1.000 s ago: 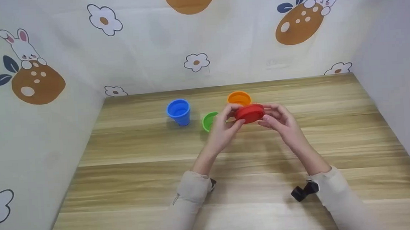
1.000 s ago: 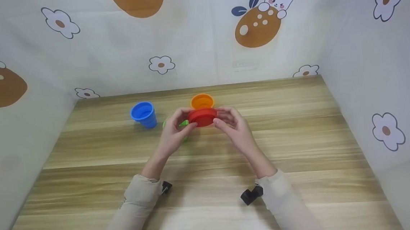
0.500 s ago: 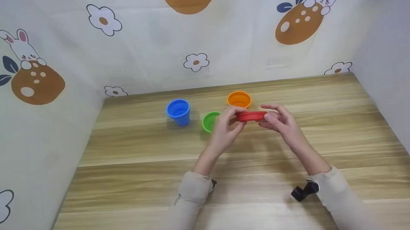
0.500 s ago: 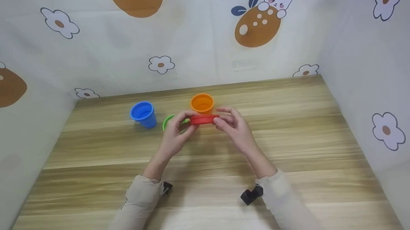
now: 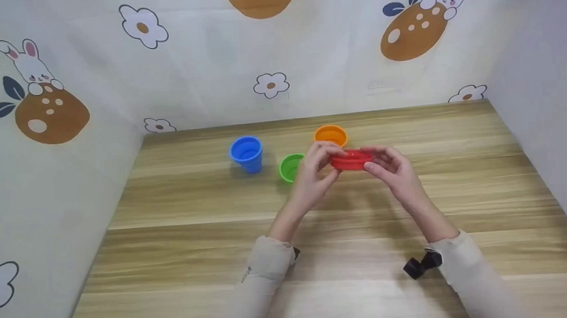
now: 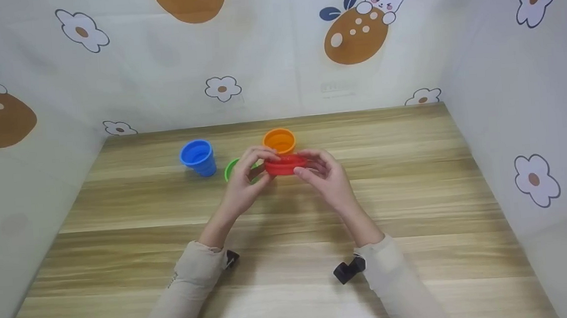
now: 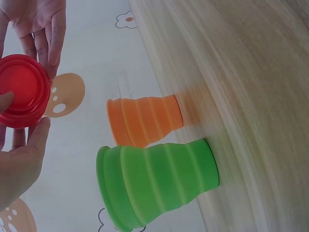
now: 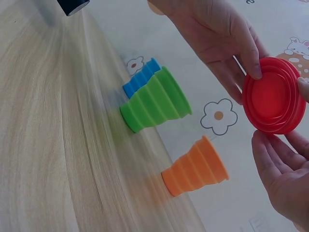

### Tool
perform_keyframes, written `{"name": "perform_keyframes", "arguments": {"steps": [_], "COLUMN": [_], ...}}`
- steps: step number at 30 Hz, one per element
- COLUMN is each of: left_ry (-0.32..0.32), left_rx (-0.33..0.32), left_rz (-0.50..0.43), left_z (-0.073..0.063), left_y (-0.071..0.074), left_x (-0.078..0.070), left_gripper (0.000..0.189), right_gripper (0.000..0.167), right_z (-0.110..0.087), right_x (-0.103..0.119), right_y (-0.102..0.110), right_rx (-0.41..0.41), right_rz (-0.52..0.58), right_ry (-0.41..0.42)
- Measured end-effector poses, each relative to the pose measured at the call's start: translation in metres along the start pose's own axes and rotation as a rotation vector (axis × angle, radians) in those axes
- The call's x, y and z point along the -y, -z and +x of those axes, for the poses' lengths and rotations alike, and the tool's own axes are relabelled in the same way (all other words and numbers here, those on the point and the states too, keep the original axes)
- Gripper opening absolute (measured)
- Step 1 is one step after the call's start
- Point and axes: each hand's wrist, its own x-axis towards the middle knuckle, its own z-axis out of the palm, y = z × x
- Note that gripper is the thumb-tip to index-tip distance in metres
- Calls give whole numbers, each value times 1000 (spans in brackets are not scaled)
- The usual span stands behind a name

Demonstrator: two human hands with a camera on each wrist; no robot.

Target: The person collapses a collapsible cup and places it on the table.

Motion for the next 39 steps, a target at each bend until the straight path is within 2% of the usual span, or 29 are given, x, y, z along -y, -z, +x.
{"name": "perform_keyframes", "arguments": {"steps": [4, 10, 15, 20, 30, 39], "left_ry": [47, 118, 200, 246, 250, 219], "left_rx": [-8, -22, 4, 22, 24, 11], "left_rz": [-15, -91, -152, -181, -192, -182], "left_z": [2, 2, 1, 2, 3, 5], "left_y": [0, 1, 2, 0, -4, -7], "left_x": [-1, -1, -2, -3, -2, -2], "left_gripper": [32, 46, 56, 60, 56, 54], "right_gripper": [38, 39, 42, 43, 47, 52], "right_z": [-1, 0, -1, -2, -1, -1], "right_x": [0, 1, 3, 4, 2, 5], "right_y": [0, 2, 7, 10, 11, 13], "right_rx": [-26, -50, -74, -95, -62, -32], "right_rz": [21, 48, 26, 7, 56, 67], "right_ry": [13, 47, 59, 62, 126, 108]}}
